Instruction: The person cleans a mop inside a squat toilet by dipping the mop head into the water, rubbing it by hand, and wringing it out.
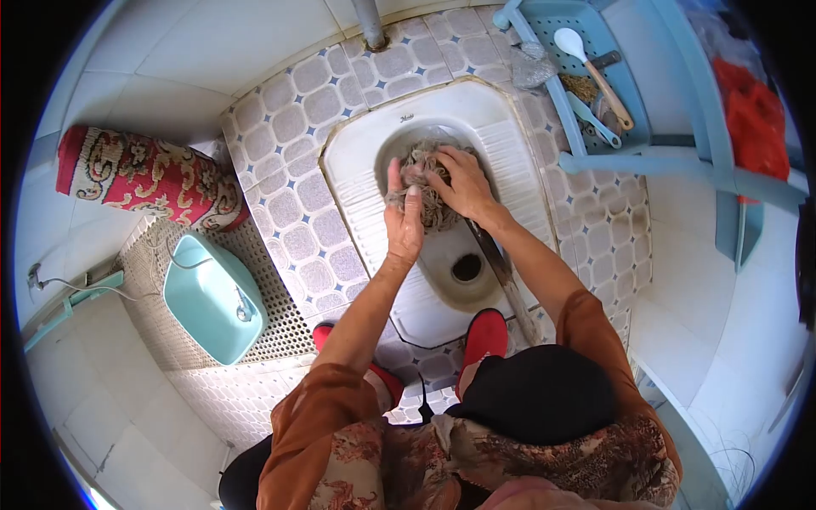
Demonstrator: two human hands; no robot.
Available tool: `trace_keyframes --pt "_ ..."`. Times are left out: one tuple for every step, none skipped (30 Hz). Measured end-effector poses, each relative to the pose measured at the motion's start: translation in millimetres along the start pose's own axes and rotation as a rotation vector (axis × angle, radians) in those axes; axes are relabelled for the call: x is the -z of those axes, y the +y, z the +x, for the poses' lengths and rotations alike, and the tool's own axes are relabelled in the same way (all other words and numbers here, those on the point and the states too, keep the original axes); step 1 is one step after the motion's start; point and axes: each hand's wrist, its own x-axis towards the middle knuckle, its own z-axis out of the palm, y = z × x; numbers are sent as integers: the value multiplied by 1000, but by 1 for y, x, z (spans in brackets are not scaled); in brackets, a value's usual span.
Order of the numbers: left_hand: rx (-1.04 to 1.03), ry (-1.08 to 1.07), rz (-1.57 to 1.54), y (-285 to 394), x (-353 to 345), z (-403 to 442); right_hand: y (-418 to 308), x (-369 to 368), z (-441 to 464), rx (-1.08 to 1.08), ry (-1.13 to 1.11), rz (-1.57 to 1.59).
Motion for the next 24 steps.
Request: trace_keyframes --pt "6 78 -7 2 -1 1 -1 7 -1 -10 -56 27" --pt "-102 120 335 -8 -3 0 -3 13 -2 -26 -112 56" --pt "-203 153 682 -23 -5 -4 -7 15 -6 44 -73 65" --pt "-304 181 1032 -34 -9 -7 -12 17 -11 43 -74 7" --pt "-352 237 1103 -34 -16 -8 -17 19 -18 43 -77 -52" --pt "-243 255 981 -42 -19 -8 -20 19 -23 48 -82 -113" --pt "-137 272 856 -55 -21 -8 -22 14 -28 54 -94 -217" --pt "-31 281 734 -67 -22 -9 -20 8 -29 31 -149 -253" --pt "52 347 546 -80 -26 -9 -18 3 -30 8 -207 -290" --pt "86 349 571 -81 -28 -3 -13 1 -28 -11 -263 -331" --pt "120 345 596 -81 -32 2 -6 0 -22 0 -280 -355" --pt "152 338 625 -81 -34 7 4 -3 -14 -16 -315 -338" --pt "53 374 802 -100 -34 15 18 -8 -4 -29 -345 -319" --pt "190 310 838 -95 -34 28 25 -9 7 -43 -378 -299" --pt "322 243 868 -91 -33 42 32 -13 19 -24 -408 -318" --pt "453 177 897 -88 -33 55 33 -14 32 -99 -500 -349" --pt "269 348 982 -92 -38 66 33 -17 43 -172 -591 -376" --pt "377 303 1016 -94 -36 74 32 -21 55 -237 -678 -404" --pt "490 258 1044 -85 -37 83 32 -24 60 -224 -671 -426" --pt "601 206 1069 -81 -37 87 33 -27 61 -215 -661 -449" --pt "642 160 1102 -83 -35 92 33 -28 62 -208 -647 -473" --pt "597 137 1101 -85 -32 91 36 -30 60 -235 -610 -469" --pt "543 118 1101 -86 -30 90 37 -32 59 -258 -565 -465" --pt "482 103 1104 -85 -29 92 38 -33 60 -277 -513 -457"
